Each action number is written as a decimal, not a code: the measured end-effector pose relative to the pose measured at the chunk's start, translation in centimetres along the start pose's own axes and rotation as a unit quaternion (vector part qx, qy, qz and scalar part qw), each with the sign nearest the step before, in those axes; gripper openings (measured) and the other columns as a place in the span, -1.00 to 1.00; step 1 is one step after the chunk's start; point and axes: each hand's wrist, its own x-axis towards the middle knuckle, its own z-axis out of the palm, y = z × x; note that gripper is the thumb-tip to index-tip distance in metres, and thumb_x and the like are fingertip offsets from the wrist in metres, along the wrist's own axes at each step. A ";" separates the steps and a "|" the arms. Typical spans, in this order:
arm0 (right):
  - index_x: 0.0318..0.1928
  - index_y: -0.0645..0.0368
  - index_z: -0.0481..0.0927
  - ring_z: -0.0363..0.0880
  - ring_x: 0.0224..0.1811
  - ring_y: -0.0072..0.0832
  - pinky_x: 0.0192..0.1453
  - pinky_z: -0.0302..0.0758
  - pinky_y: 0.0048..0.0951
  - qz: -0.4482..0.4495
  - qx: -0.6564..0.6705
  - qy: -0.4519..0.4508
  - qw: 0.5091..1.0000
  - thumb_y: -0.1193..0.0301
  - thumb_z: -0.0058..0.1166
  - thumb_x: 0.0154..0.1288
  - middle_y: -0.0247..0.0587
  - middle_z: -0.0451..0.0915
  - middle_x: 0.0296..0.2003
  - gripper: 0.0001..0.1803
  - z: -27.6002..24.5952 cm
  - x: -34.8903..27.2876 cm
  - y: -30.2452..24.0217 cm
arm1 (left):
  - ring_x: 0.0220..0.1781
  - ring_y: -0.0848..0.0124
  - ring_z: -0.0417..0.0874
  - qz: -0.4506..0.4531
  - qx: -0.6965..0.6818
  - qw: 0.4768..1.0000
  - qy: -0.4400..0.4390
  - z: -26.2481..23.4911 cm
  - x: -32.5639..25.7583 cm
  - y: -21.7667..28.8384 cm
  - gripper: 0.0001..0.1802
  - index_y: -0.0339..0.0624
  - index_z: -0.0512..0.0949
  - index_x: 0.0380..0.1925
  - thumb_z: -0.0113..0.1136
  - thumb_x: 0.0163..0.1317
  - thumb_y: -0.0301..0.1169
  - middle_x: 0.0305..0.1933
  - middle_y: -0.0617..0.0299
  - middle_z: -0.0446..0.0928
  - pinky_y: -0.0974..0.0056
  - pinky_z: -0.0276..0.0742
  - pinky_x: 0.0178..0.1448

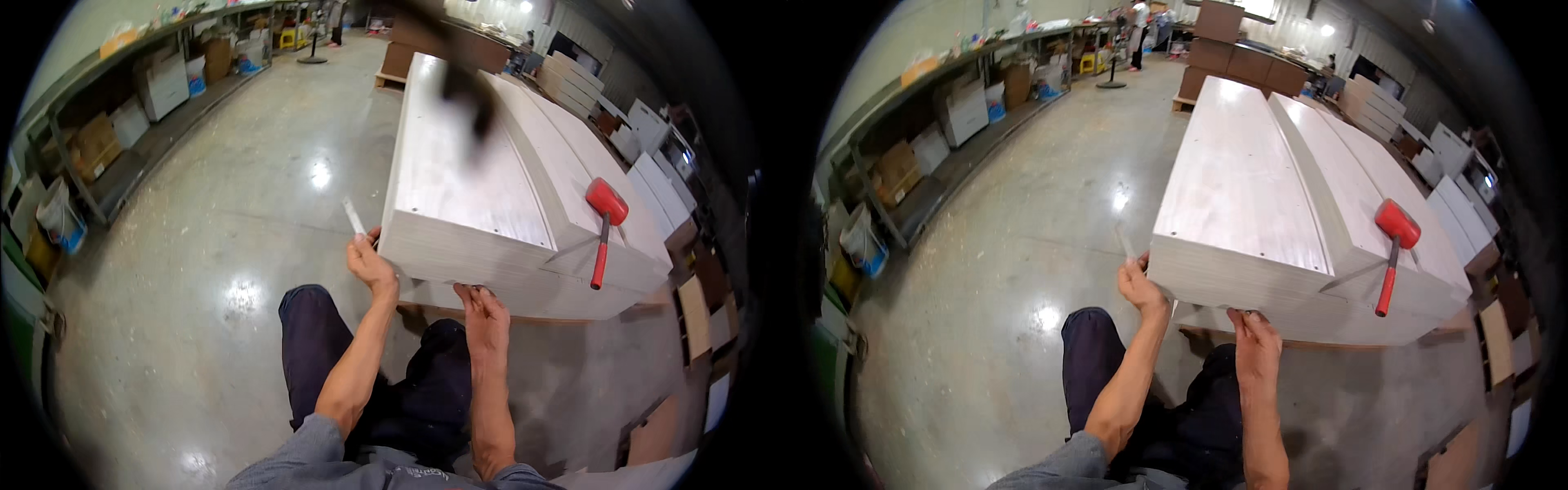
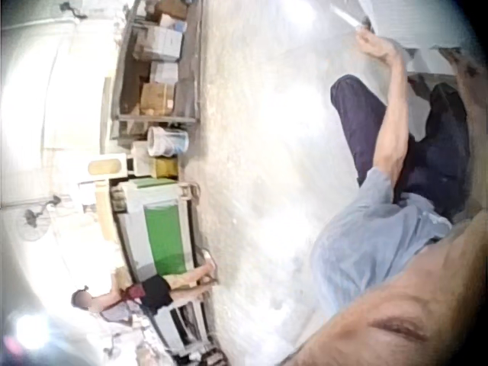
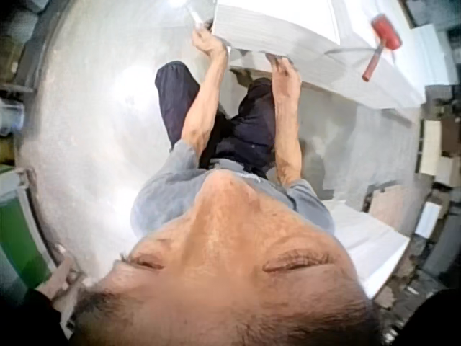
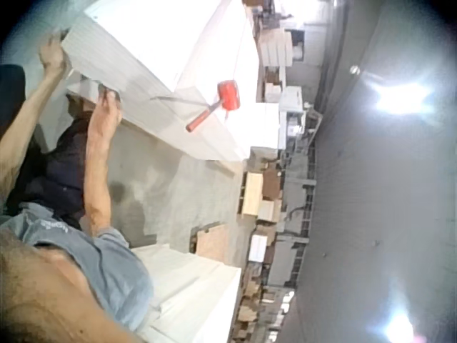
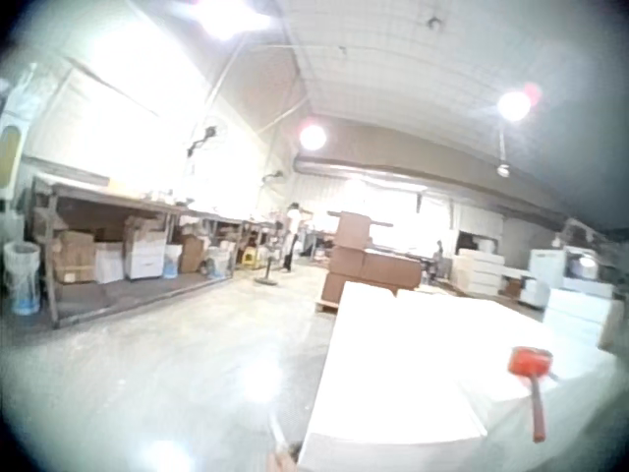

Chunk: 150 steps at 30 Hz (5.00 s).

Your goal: The person assembles white furniture components by hand, inserting small metal pins or dowels into pre-drilled holes in the wood panels and using a red-handled mallet to secure the pieces together.

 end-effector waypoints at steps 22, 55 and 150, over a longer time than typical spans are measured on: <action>-0.18 0.53 0.42 0.52 -0.01 -0.04 0.39 0.35 0.01 0.027 -0.038 0.022 0.999 0.61 -0.06 0.37 0.14 0.52 -0.18 -0.85 -3.0 8.9 2.3 | -0.32 0.24 0.61 0.080 0.126 0.989 -0.002 3.4 4.2 -3.4 -0.59 -0.43 0.52 -0.43 -0.11 0.43 -0.27 -0.35 -0.05 0.65 0.13 0.50 -0.15; -0.04 0.38 0.58 0.61 -0.27 -0.45 -0.15 0.56 -0.42 0.130 -0.215 0.317 0.914 0.34 0.11 0.36 -0.12 0.65 -0.25 -0.67 -28.5 -13.8 1.0 | -0.53 0.56 0.27 0.304 0.392 0.687 -0.532 21.3 3.4 7.4 -0.62 -0.40 0.63 -0.48 0.15 0.32 -0.24 -0.62 0.28 0.42 0.30 0.16 -0.43; -0.35 0.36 0.57 0.57 -0.43 -0.15 -0.29 0.47 -0.19 -0.261 -0.601 0.251 0.713 0.52 0.07 0.10 0.04 0.58 -0.48 -0.87 -21.6 12.8 -10.8 | 0.01 -0.02 0.59 0.232 0.056 0.619 -0.749 14.2 -9.9 -13.1 -0.73 -0.42 0.54 -0.07 0.10 0.34 -0.44 0.00 -0.15 0.55 0.00 0.52 0.13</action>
